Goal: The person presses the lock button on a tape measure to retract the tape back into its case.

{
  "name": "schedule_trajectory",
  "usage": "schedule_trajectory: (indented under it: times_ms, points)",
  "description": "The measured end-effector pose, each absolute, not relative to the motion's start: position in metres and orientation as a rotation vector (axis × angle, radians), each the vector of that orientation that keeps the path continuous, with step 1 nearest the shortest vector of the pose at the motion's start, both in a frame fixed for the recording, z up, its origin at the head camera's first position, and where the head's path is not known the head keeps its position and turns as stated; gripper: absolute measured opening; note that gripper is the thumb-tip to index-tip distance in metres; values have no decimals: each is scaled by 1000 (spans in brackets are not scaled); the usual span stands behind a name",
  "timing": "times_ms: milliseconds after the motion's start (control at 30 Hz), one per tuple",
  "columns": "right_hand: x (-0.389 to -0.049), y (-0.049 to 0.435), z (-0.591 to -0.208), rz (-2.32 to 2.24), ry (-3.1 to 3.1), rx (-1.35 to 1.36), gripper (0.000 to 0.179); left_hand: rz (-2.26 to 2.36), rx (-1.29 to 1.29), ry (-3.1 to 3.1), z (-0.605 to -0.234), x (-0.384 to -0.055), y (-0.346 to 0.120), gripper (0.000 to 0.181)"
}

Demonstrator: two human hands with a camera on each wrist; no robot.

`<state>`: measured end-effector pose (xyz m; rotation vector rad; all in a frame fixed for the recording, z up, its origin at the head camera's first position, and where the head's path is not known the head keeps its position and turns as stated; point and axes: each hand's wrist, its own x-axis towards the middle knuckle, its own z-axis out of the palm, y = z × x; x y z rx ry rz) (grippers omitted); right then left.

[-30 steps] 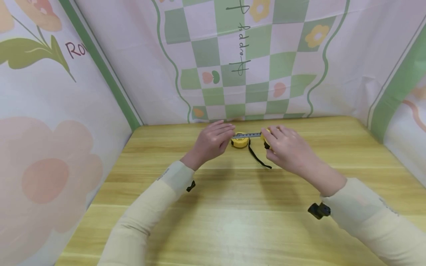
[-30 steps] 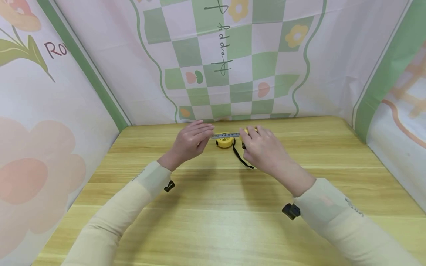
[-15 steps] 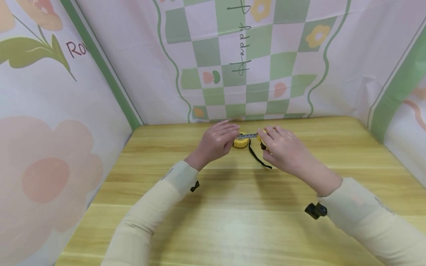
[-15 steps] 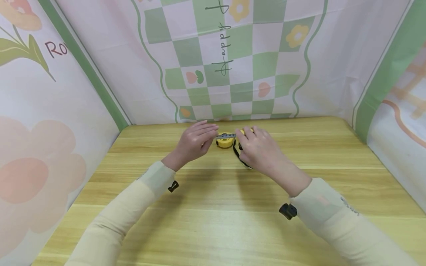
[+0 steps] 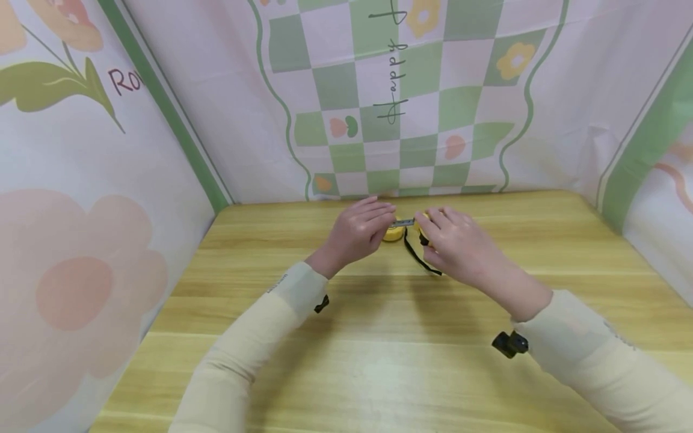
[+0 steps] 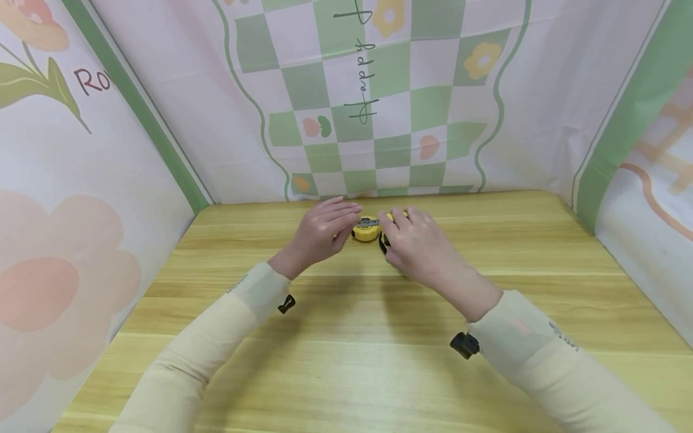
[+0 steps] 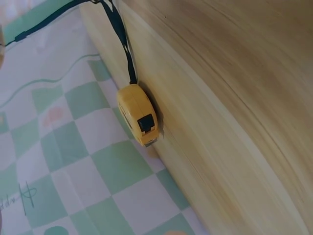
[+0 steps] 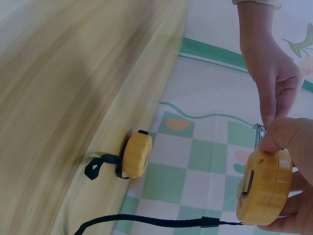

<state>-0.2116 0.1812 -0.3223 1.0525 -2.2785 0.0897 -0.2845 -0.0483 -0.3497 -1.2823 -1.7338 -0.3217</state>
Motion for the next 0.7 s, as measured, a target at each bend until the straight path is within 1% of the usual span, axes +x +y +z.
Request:
schedule_trajectory:
  times_ms: [700]
  points:
    - [-210, 172, -322, 86, -2332, 1047, 53, -339, -1293, -1744, -352, -284, -45, 12]
